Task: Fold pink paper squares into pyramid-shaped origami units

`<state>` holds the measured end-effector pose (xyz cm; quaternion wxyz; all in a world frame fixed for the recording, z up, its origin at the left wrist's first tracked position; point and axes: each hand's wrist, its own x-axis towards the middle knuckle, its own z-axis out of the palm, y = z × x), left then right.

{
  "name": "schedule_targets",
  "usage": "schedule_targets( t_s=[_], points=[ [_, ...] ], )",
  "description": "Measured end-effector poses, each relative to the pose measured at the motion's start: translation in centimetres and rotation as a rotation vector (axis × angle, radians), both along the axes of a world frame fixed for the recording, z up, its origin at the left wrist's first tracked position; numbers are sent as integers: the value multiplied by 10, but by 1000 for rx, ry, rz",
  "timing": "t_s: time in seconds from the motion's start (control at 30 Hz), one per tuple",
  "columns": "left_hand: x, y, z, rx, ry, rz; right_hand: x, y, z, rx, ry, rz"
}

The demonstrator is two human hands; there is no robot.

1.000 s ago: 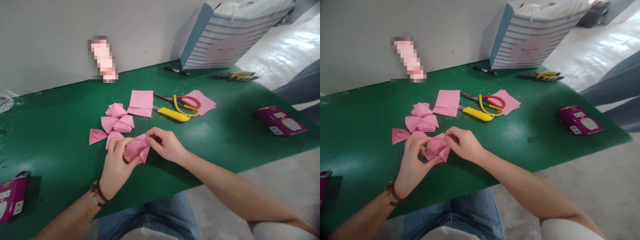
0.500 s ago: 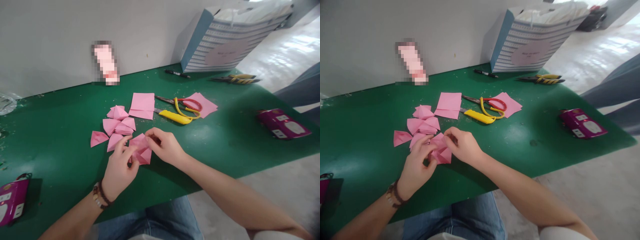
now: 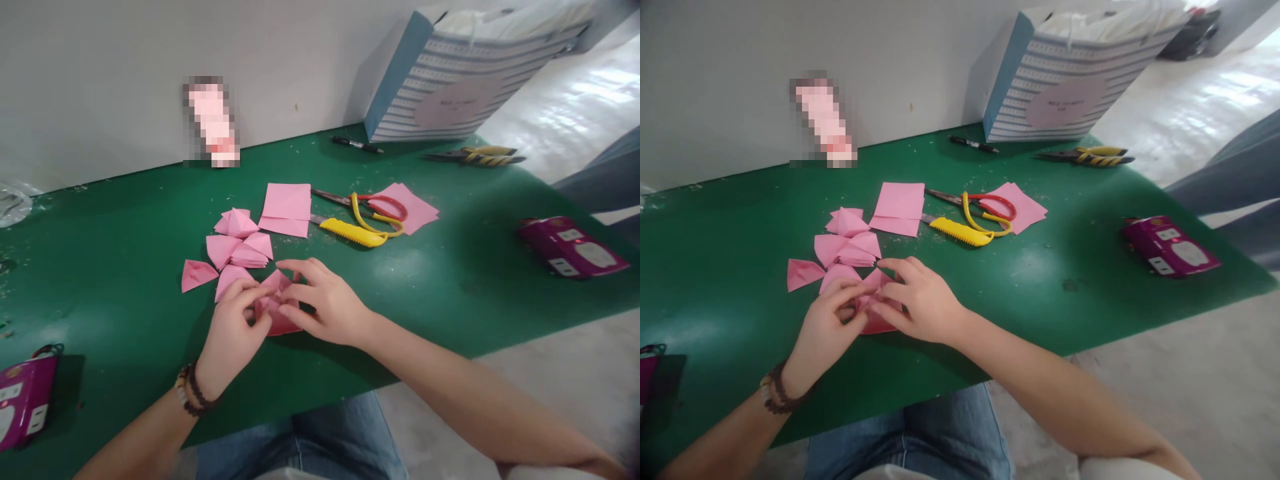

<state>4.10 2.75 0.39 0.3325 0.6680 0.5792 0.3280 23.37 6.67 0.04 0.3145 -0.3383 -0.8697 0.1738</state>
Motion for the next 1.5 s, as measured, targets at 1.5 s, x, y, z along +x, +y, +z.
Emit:
schedule_targets(
  t_s=[1.5],
  points=[
    [10, -2, 0, -171, -411, 176, 4, -5, -10, -3, 97, -28]
  ],
)
